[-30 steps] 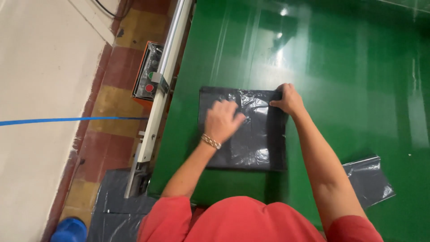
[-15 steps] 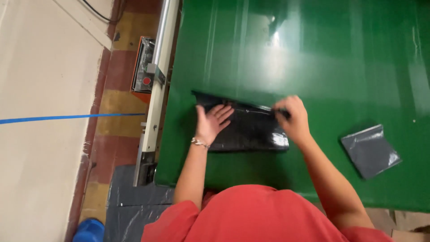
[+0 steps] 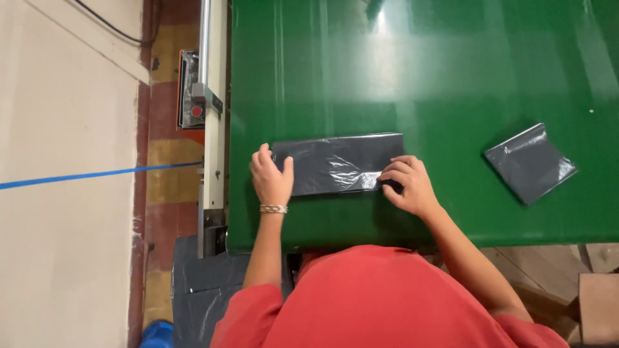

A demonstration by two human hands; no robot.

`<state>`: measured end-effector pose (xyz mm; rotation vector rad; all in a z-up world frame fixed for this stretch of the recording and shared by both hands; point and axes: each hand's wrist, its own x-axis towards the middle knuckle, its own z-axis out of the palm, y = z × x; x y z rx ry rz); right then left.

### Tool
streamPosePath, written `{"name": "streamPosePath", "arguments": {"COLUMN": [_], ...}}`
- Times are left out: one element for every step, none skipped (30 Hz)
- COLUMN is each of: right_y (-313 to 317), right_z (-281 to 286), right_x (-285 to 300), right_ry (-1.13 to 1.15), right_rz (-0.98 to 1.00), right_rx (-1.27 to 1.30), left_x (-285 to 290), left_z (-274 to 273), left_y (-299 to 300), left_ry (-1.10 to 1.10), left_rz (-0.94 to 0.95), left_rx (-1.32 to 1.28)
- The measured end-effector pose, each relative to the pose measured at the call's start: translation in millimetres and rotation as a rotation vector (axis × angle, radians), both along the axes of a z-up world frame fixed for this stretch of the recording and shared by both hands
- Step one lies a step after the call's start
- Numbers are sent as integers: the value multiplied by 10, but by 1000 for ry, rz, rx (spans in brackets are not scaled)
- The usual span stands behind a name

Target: Folding plastic bags as they come off a production line and stacking them into a crate.

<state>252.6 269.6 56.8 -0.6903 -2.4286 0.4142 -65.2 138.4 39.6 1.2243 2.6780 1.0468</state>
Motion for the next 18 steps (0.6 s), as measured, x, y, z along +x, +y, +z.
{"name": "streamPosePath", "arguments": {"right_y": [9, 9, 11, -28, -62, -59, -76, -79, -73, -92, -107, -162, -16, 45, 107, 135, 159, 230], "right_z": [45, 86, 128, 144, 164, 202, 91, -21, -135, -93, -55, -35, -99, -192, -292, -305, -321, -327], "right_x": [-113, -231, -348, -550, -752, -965, -1028, -1097, -1168, -1090, -1010, -936, -839, -742, -637, -531, -419, -280], "right_ry": [4, 38, 71, 75, 103, 133, 139, 34, -73, -67, -189, -309, -300, -335, -371, -361, -387, -416], "right_rz": [-8, 48, 103, 94, 119, 144, 135, 94, 51, 41, 12, -21, -33, -67, -100, -127, -215, -301], "right_rx": [4, -3, -10, -8, -42, -70, -63, -3, 55, 59, 56, 42, 38, 104, 170, 158, 149, 151], "left_x": [83, 162, 244, 449, 658, 856, 866, 872, 876, 765, 654, 533, 413, 284, 159, 89, 14, -38], "left_z": [-39, -80, -122, 45, 214, 395, 366, 333, 299, 282, 263, 239, 221, 200, 185, 207, 233, 241], "left_y": [112, 208, 304, 340, 374, 438, 433, 440, 452, 388, 332, 245, 195, 76, -33, -147, -256, -322], "left_ry": [4, 175, 346, 351, 431, 515, 524, 424, 322, 332, 348, 365, 375, 376, 377, 392, 412, 430], "left_rz": [-8, -72, -135, -144, -299, -453, -461, -582, -700, -708, -706, -708, -719, -734, -748, -775, -802, -824], "left_rx": [4, 5, 8, 10, -89, -183, -176, -296, -417, -414, -421, -435, -439, -436, -434, -441, -407, -362]}}
